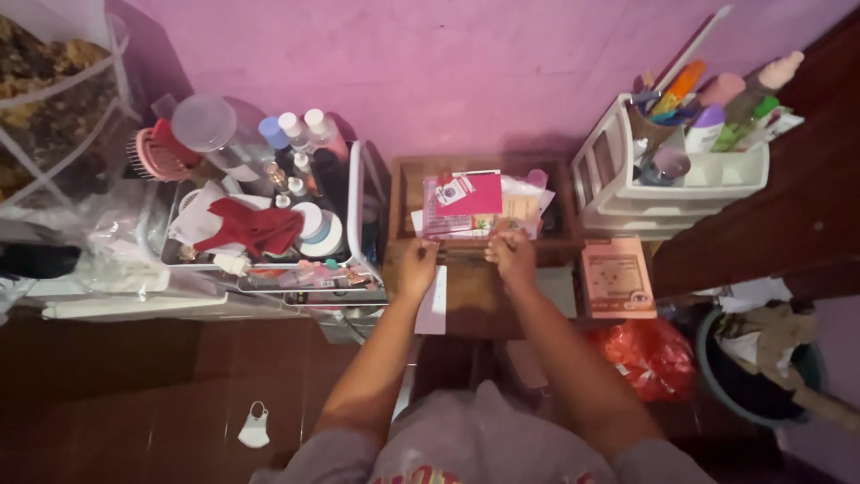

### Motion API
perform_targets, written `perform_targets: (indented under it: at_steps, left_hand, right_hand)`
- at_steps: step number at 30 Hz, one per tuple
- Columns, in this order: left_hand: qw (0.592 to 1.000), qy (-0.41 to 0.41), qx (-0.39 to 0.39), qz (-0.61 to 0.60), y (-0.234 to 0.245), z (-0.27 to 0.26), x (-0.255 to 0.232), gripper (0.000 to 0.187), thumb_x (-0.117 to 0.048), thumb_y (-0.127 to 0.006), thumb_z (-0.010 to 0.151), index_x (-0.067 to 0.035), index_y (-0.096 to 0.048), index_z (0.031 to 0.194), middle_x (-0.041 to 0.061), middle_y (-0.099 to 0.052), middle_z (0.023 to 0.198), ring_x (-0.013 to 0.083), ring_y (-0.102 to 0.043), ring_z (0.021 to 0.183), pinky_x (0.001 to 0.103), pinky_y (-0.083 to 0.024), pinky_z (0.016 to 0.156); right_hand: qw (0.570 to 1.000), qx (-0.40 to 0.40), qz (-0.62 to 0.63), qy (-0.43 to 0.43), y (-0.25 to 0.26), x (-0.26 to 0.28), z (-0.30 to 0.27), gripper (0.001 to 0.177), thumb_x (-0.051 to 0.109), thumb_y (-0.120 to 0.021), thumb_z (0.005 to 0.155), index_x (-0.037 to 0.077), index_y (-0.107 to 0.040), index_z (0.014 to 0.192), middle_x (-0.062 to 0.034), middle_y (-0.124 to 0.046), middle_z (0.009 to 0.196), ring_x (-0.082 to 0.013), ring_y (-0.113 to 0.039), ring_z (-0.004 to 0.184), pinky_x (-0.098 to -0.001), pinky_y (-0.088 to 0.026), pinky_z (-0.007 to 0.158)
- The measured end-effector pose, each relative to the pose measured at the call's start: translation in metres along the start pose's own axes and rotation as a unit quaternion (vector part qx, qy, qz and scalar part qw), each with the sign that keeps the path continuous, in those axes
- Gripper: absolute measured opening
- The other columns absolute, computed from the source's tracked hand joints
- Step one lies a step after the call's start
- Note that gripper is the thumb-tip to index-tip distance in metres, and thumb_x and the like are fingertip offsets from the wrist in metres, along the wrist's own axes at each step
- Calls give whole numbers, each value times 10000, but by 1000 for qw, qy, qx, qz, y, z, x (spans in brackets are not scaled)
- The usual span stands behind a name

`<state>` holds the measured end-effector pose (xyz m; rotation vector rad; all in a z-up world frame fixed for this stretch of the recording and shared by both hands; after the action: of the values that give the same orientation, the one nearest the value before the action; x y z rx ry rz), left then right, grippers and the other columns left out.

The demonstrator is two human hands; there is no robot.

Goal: The person is organizing and sorting through various papers, booklets, and small items inside a wooden drawer.

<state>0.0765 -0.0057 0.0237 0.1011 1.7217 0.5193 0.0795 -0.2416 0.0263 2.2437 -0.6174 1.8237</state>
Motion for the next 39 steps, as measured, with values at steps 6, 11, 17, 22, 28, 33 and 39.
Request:
perform_targets:
  at_steps: [6,11,17,22,28,33,39]
  left_hand:
    - [994,-29,65,86,-53,55,-10,230,-309,-765,844,-220,-744,1055,73,-701,1104,317,-673,1120,468,-526,974]
    - [986,-12,92,140,-71,68,-27,361,-260,-728,873,-192,-679,1224,84,-628,1245,320,-621,1222,515,-474,1032]
    - [982,-57,109,140,-79,87,-57,413,-156,-755,833,-73,-671,1228,161,-628,1208,405,-624,1216,480,-506,1045]
    - [959,-89,167,211,-103,86,-88,423,-170,-753,838,-34,-658,1228,192,-634,1187,434,-646,1169,506,-539,1010]
    - [894,-175,260,321,-146,91,-78,672,-114,-699,854,-18,-477,1481,206,-486,1506,381,-412,1458,418,-381,1209]
    - [864,-240,203,394,-169,109,-60,637,-164,-748,835,-33,-552,1426,192,-564,1411,374,-502,1371,423,-399,1182]
    - [879,-247,111,392,-154,115,-66,315,-351,-735,837,-149,-728,1078,52,-669,1048,294,-653,1084,419,-531,957]
  right_hand:
    - [998,-41,-34,19,17,-43,114,211,109,-721,871,-5,-719,1048,-234,-722,860,-260,-752,697,-350,-628,561]
    - [998,22,-51,-32,13,-5,129,179,66,-711,835,9,-735,1004,-139,-654,727,-150,-671,588,-281,-596,511]
    - [991,79,-33,-107,10,-60,169,252,43,-735,786,43,-704,1037,-64,-598,690,-132,-643,566,-260,-568,509]
    - [978,119,-126,-118,1,-46,173,259,128,-749,780,49,-731,1026,-53,-589,632,-136,-632,519,-299,-537,439]
    - [975,102,-105,-168,-5,-55,181,418,149,-724,830,29,-634,1221,-109,-662,820,-186,-697,707,-376,-623,658]
    - [961,123,-90,-230,-6,-68,183,479,220,-715,895,78,-566,1328,-86,-644,1014,-219,-692,877,-374,-611,791]
    - [959,173,-47,-221,-19,-59,177,401,210,-690,888,95,-598,1260,-99,-717,998,-233,-716,904,-357,-544,799]
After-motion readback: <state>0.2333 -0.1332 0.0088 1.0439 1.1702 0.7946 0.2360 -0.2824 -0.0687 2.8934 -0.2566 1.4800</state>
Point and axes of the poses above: each hand's wrist, its own z-axis towards the middle knuckle, its own y-axis out of the back of the hand, x = y × z, the point moved 5 cm from there along z, towards the middle knuckle
